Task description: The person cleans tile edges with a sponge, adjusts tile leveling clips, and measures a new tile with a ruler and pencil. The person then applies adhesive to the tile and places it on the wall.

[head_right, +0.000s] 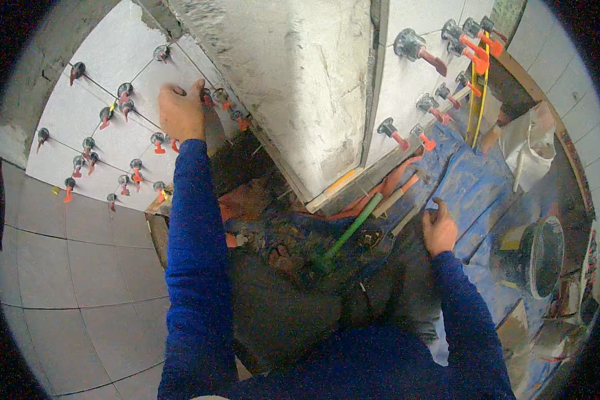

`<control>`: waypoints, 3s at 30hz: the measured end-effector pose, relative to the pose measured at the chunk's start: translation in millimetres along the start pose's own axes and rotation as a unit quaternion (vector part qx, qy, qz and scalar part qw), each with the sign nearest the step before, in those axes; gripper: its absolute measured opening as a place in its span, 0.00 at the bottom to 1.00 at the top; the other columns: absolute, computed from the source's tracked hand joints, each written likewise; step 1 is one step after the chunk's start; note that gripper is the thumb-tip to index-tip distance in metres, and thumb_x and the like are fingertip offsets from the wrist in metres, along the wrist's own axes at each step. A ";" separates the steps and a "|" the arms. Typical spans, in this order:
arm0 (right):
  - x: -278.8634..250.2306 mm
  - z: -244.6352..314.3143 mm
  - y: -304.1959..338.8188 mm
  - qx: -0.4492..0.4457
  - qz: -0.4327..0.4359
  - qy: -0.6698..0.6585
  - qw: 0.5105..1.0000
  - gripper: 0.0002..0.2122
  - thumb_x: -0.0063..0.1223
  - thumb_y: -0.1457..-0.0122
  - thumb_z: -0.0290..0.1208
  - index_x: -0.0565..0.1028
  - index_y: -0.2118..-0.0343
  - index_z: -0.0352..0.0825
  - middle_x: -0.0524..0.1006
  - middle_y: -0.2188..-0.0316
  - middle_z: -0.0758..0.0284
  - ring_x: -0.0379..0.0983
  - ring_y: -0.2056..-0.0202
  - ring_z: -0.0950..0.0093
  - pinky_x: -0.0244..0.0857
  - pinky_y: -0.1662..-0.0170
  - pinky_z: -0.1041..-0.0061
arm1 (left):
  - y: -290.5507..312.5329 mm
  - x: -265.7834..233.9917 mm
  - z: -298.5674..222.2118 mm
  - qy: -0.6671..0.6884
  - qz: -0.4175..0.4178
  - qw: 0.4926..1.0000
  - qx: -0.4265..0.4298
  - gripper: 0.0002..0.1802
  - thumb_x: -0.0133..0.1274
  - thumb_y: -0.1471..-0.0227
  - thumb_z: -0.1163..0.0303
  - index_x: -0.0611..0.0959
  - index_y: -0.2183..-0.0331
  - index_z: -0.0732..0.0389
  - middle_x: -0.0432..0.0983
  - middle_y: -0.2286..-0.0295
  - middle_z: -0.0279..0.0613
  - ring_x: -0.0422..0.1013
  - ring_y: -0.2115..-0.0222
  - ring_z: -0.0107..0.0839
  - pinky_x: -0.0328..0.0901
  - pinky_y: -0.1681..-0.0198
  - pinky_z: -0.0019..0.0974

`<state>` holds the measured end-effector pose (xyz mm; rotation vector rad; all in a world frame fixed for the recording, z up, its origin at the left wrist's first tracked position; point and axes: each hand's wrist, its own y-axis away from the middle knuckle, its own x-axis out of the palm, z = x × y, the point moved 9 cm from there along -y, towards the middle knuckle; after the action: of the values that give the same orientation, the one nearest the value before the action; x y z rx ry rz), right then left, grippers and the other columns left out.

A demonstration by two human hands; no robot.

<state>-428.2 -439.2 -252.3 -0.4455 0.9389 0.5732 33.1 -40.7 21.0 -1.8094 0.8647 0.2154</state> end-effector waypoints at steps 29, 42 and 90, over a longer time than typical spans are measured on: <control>16.2 1.0 -9.3 -0.026 -0.005 -0.050 0.998 0.19 0.60 0.40 0.34 0.76 0.46 0.39 0.82 0.73 0.57 0.80 0.70 0.55 0.72 0.64 0.57 | -39.7 -22.2 -29.3 0.006 -0.010 0.995 -0.101 0.33 0.70 0.59 0.36 0.83 0.70 0.59 0.85 0.70 0.51 0.81 0.66 0.53 0.72 0.61 0.52; 19.5 -2.9 -7.1 -0.016 0.006 -0.040 0.999 0.20 0.60 0.42 0.33 0.74 0.45 0.41 0.81 0.73 0.57 0.79 0.69 0.53 0.71 0.63 0.55 | -32.9 -13.0 -31.7 0.019 -0.023 0.994 -0.106 0.33 0.72 0.61 0.38 0.81 0.71 0.58 0.84 0.71 0.49 0.81 0.67 0.51 0.72 0.62 0.52; 38.7 38.6 -7.1 -0.082 0.012 0.008 0.997 0.20 0.59 0.37 0.40 0.74 0.43 0.43 0.84 0.65 0.54 0.82 0.66 0.54 0.72 0.63 0.56 | 199.6 -96.7 -111.1 0.385 0.175 0.901 0.101 0.47 0.67 0.46 0.62 0.63 0.33 0.70 0.43 0.31 0.73 0.49 0.33 0.71 0.48 0.30 0.59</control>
<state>-381.9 -411.8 -264.2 -0.5860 0.9173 0.6725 -193.5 -127.7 -30.6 -1.5197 1.7042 -0.3885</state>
